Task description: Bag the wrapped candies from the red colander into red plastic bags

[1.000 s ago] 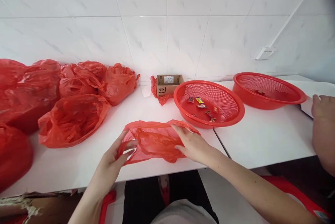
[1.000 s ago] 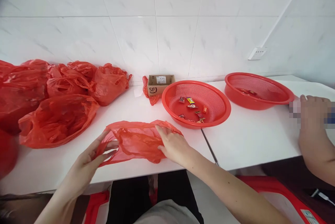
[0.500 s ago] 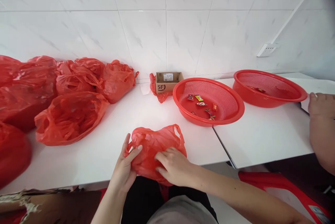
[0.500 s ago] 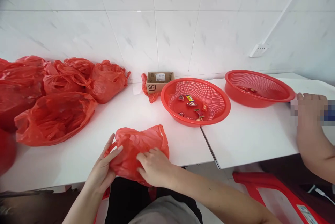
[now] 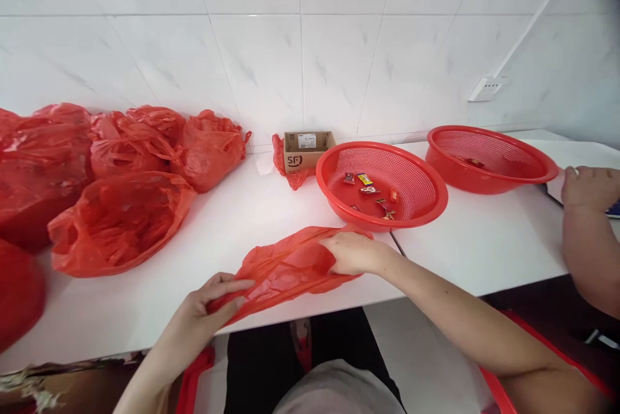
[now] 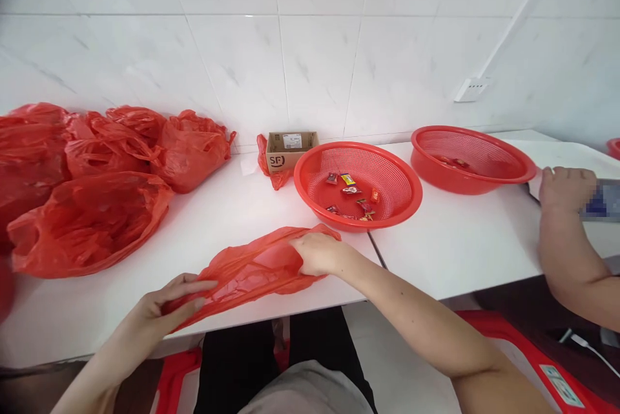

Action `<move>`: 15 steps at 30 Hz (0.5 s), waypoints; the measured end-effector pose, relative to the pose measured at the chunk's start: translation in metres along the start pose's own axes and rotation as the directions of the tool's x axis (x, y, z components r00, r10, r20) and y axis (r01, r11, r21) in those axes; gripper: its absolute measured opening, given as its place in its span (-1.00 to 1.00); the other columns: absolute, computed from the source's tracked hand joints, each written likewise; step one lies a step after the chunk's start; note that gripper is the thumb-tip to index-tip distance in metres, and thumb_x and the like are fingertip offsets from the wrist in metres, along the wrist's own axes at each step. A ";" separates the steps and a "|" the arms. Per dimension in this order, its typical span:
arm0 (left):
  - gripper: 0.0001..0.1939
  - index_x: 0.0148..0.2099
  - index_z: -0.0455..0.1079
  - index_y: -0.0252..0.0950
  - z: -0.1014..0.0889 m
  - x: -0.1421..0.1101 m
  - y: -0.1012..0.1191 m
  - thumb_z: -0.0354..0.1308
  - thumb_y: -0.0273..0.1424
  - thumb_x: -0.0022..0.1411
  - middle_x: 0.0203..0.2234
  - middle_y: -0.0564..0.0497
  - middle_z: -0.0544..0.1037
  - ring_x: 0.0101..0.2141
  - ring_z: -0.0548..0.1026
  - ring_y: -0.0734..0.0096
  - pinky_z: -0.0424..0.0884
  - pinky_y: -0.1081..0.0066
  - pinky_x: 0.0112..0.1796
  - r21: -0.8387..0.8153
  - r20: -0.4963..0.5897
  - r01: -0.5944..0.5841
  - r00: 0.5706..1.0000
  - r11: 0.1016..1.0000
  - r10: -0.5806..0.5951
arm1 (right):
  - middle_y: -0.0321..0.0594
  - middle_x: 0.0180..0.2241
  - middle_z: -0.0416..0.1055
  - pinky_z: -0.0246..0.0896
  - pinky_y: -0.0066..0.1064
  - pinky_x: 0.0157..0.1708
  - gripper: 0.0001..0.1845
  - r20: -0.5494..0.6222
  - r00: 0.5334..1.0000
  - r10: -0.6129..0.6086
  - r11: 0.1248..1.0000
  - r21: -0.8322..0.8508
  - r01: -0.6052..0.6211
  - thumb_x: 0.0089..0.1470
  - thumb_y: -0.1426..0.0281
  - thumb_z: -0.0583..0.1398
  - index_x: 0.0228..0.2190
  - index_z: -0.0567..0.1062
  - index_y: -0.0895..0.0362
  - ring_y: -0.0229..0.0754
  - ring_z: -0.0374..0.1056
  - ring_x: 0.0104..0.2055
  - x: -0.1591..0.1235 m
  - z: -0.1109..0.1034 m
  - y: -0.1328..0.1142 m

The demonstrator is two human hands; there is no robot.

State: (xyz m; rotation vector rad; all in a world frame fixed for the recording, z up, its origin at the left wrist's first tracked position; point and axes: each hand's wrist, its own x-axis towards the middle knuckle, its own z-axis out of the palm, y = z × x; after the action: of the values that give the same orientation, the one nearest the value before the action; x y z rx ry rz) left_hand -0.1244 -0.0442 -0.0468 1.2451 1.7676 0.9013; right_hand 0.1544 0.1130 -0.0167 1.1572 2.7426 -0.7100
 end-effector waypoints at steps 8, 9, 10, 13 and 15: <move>-0.42 0.18 0.42 -0.08 0.036 0.006 0.023 0.13 -0.01 0.16 0.22 -0.03 0.37 0.31 0.12 -0.01 0.06 0.04 0.25 0.098 -0.187 -0.086 0.977 0.991 0.103 | -0.31 0.07 0.46 0.21 -0.40 0.10 -0.62 -0.210 0.880 -0.426 0.804 0.357 0.475 0.26 0.16 0.09 0.04 0.47 -0.02 -0.23 0.36 0.11 -0.008 -0.061 0.007; -0.43 0.17 0.43 -0.05 0.037 0.005 0.027 0.14 0.00 0.15 0.24 0.00 0.35 0.31 0.11 -0.01 0.04 0.05 0.26 0.071 -0.219 -0.082 0.971 0.994 0.095 | -0.29 0.05 0.47 0.25 -0.43 0.06 -0.61 -0.305 0.896 -0.322 0.851 0.321 0.415 0.29 0.15 0.06 0.05 0.44 -0.01 -0.25 0.38 0.08 0.001 -0.076 0.019; -0.45 0.16 0.44 -0.02 0.037 0.004 0.030 0.16 0.00 0.15 0.27 0.03 0.31 0.31 0.12 0.00 0.01 0.07 0.27 0.046 -0.242 -0.078 0.966 0.996 0.087 | -0.26 0.07 0.45 0.21 -0.41 0.09 -0.60 -0.377 0.909 -0.178 0.929 0.240 0.281 0.31 0.17 0.03 0.09 0.40 0.00 -0.25 0.35 0.11 0.013 -0.090 0.034; -0.45 0.14 0.45 0.03 0.037 0.002 0.035 0.21 0.00 0.10 0.29 0.12 0.28 0.30 0.15 0.04 -0.06 0.13 0.29 -0.030 -0.244 -0.064 0.968 0.998 0.055 | -0.11 0.23 0.27 0.14 -0.29 0.17 -0.46 -0.310 0.935 0.170 0.985 0.019 -0.173 0.27 0.24 0.11 0.24 0.21 0.03 -0.10 0.22 0.23 0.055 -0.121 0.089; -0.43 0.14 0.45 0.03 0.036 0.003 0.034 0.24 0.01 0.08 0.23 0.12 0.38 0.28 0.19 0.07 -0.06 0.17 0.29 -0.083 -0.186 -0.038 0.982 0.996 0.022 | 0.07 0.21 0.26 0.19 -0.16 0.14 -0.35 -0.237 0.930 0.281 0.954 -0.034 -0.297 0.18 0.23 0.23 0.23 0.23 0.12 0.06 0.25 0.20 0.079 -0.125 0.121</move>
State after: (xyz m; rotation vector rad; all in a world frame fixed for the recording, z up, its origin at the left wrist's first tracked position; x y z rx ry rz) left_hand -0.0790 -0.0285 -0.0343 1.1665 1.8359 1.1301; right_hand 0.1949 0.2942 0.0286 1.6768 2.6552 -0.4665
